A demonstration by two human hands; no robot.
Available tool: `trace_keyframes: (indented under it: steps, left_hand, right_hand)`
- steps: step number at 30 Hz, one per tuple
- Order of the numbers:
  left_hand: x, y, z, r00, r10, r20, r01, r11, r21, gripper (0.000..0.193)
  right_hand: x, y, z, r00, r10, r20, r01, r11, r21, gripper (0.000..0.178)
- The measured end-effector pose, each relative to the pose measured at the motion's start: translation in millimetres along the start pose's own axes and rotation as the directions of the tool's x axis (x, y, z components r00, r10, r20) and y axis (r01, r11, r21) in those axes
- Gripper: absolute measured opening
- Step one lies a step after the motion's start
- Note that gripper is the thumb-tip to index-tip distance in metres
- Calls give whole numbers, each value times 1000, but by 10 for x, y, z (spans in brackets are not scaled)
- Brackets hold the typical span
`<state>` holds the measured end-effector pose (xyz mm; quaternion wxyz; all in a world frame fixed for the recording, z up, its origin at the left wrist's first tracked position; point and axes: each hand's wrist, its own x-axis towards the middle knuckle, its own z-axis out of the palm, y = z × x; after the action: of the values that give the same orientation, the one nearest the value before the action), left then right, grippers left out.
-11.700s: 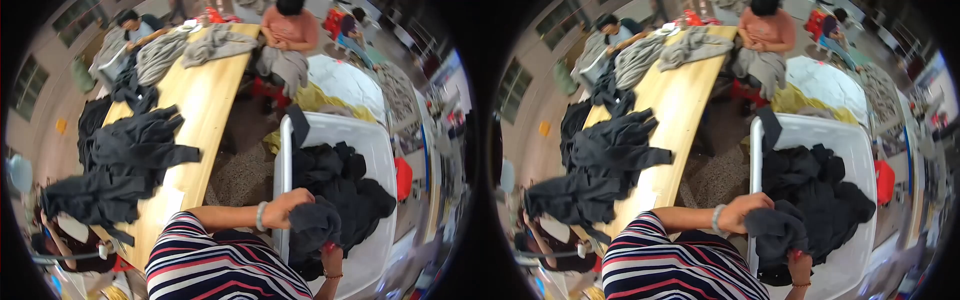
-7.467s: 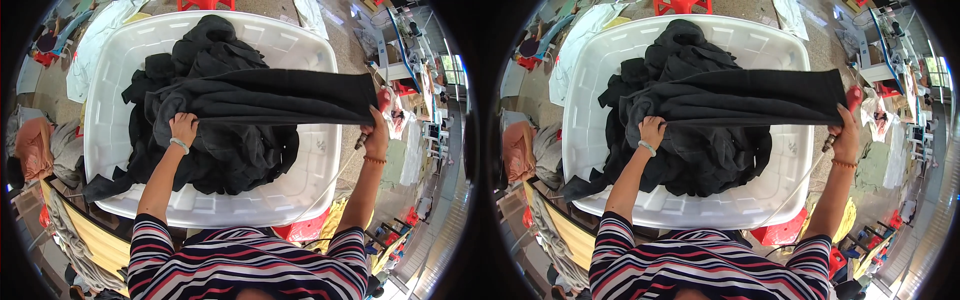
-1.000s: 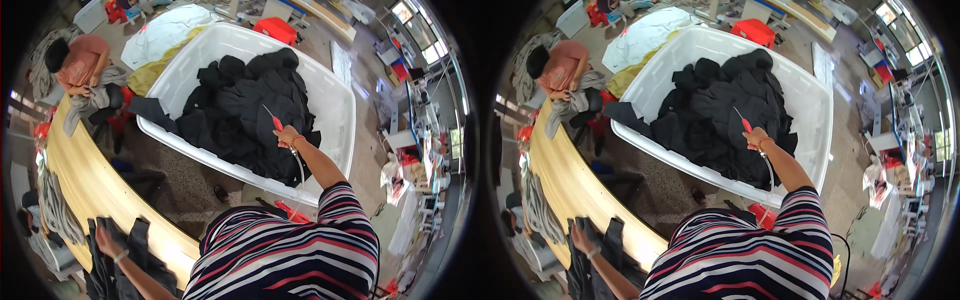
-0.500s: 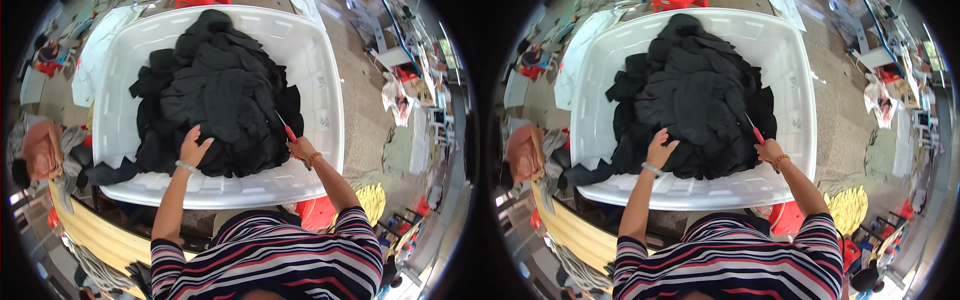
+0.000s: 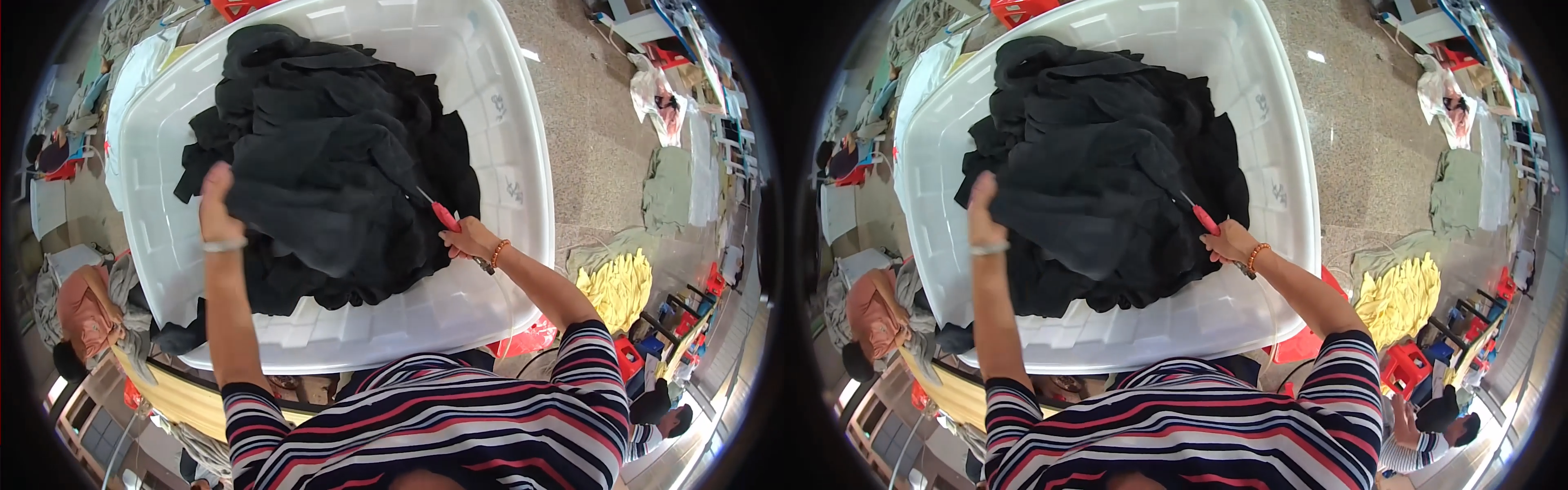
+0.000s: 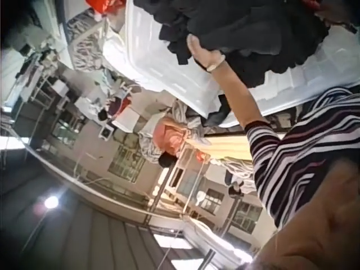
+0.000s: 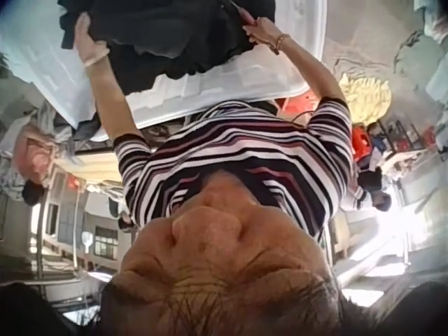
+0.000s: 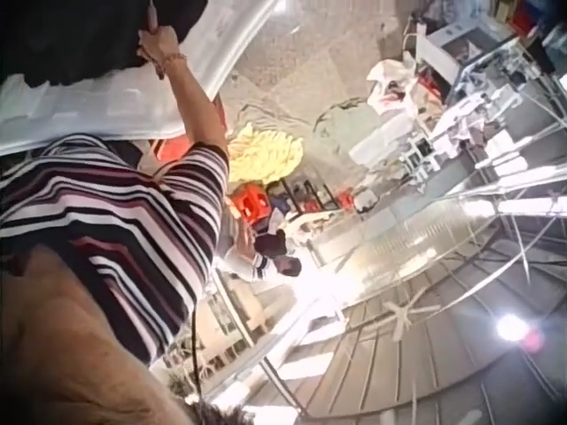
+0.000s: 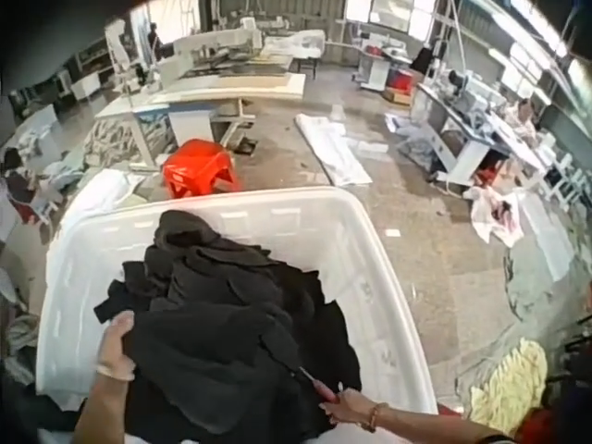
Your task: Trim excess threads from garments using scissors on a work table.
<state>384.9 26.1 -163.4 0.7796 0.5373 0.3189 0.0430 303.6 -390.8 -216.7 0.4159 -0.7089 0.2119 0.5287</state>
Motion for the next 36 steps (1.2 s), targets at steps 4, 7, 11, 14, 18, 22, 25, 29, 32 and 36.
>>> trace_keyframes:
  steps: [4,7,11,14,18,22,25,29,32,36]
  left_hand:
    - [591,527,-234,956,288,58,-294,941,165,35]
    - [842,-18,-209,931,349,109,-318,626,712,77]
    - [567,-1229,-755,944,297,147,-304,602,738,83]
    - [434,-1504,-777,966,252,60,-204,600,773,85]
    - [473,-1333,-780,876,428,221,-399,387,832,67]
    - [521,-852,-613,948,183,261,-315,659,683,26]
    - [201,-382,-229,955,76,285,-192,894,406,16]
    - [-413,403,174,949,69,308,-179,920,347,15]
    - [-879,827,349,906,210,368,-350,861,370,14]
    - [-1161,1193,276,502,651,569,-848,242,471,6]
  right_hand:
    - [60,-270,30,992,-106,-67,109,993,40,31]
    - [-16,-377,21,983,-138,-123,138,990,-11,30]
    - [-142,-461,154,957,-212,-196,196,976,-98,31]
    - [-186,-396,150,939,-229,-258,192,968,-162,32]
    - [-158,-444,310,858,-403,-317,299,896,-328,33]
    - [5,-741,538,668,-594,-449,331,777,-536,36]
    - [128,-1142,710,603,-609,-515,276,765,-581,43]
    - [291,-1586,1110,431,-782,-450,538,623,-569,53]
    - [324,-1833,1323,555,-740,-381,566,671,-480,40]
    - [242,-1829,1089,475,-724,-500,646,672,-361,25]
